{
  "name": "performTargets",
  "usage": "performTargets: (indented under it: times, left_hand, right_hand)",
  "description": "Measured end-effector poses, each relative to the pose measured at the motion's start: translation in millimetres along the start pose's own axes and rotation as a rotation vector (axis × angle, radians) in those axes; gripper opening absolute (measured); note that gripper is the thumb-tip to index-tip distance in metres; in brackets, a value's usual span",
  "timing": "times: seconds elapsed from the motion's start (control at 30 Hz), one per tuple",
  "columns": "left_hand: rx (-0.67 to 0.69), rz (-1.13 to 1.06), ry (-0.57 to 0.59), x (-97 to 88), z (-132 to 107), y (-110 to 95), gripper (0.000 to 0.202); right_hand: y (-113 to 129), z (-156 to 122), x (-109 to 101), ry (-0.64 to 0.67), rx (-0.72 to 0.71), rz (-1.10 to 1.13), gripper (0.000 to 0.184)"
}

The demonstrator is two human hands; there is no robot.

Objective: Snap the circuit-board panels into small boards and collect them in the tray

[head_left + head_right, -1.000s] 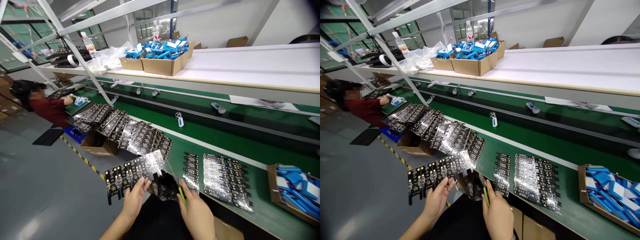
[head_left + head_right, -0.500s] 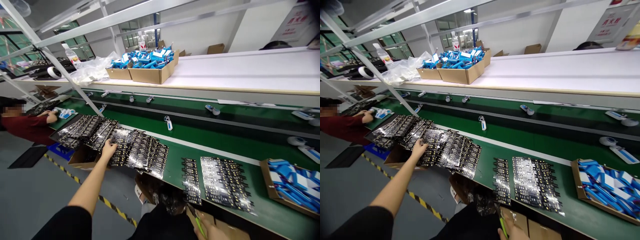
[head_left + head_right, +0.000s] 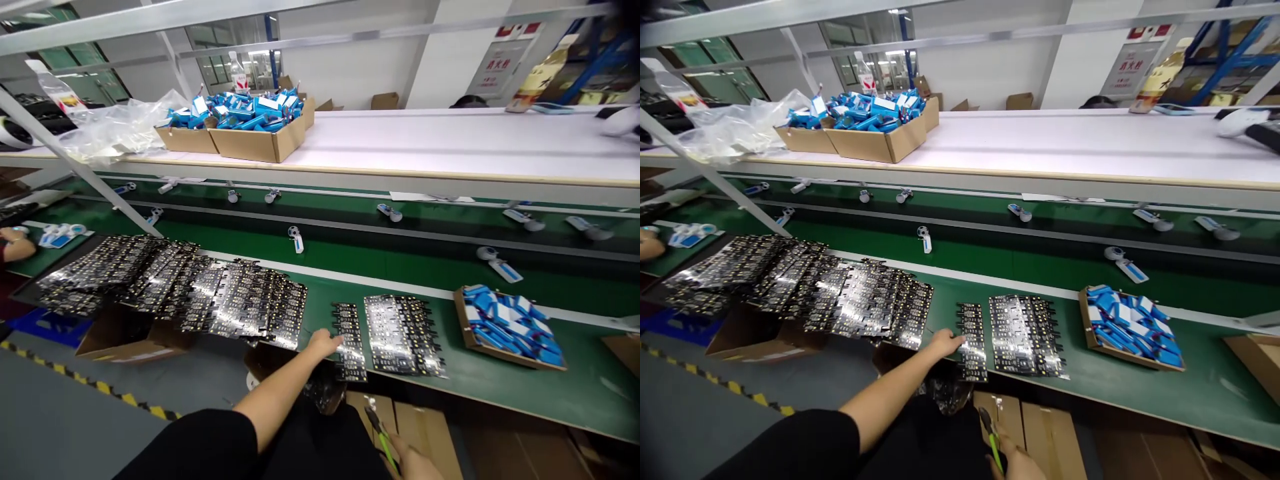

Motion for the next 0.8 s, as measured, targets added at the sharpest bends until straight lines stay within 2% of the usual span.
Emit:
performTargets:
  times: [0.03,0.1,0.17,0.27,0.37,0.43,0.53,0.63,0.73,0.8]
  left_hand:
    - [-0.013,0.009,-0.005,14.0,-4,-6,0.033]
    - [-0.029,0.009,-0.040,27.5,-11,-16,0.038]
    - [-0.021,-0.012,-0.071,28.5,-16,-26,0.038]
    - [0.051,-0.068,-0.081,15.6,-26,-35,0.029]
    - [0.169,-0.117,-0.025,-10.4,-46,-32,0.027]
    - [0.243,-0.137,0.075,-32.3,-68,-22,0.035]
    - [0.326,-0.151,0.246,-69.9,-116,-3,0.045]
    - [0.411,-0.145,0.341,-107.1,-170,11,0.051]
    - [0.450,-0.064,0.334,-133.2,-216,21,0.051]
    - [0.426,-0.011,0.292,-143.3,-236,29,0.052]
  right_hand:
    - [1,-1,-3,0.017,-0.005,-0.008,0.052]
    - [4,-3,-10,0.068,-0.024,-0.010,0.052]
    - [7,-7,-18,0.097,-0.038,0.007,0.052]
    - [13,-15,-30,0.029,-0.045,0.063,0.050]
    - [28,-24,-46,-0.085,-0.089,0.158,0.049]
    - [44,-29,-62,-0.168,-0.147,0.206,0.052]
    - [70,-32,-92,-0.282,-0.256,0.175,0.056]
    - [95,-29,-115,-0.339,-0.391,0.090,0.057]
    - [114,-25,-126,-0.310,-0.488,0.047,0.056]
    - [122,-23,-129,-0.275,-0.519,0.045,0.056]
Point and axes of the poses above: each hand's wrist, its own z-axis towards the middle knuckle, its own x-axis out of the palm, y = z × x, the point moved 5 cm from there along z, towards the middle knuckle, and after that the axes turned 1 degree about -x, right-handed, at the moved point
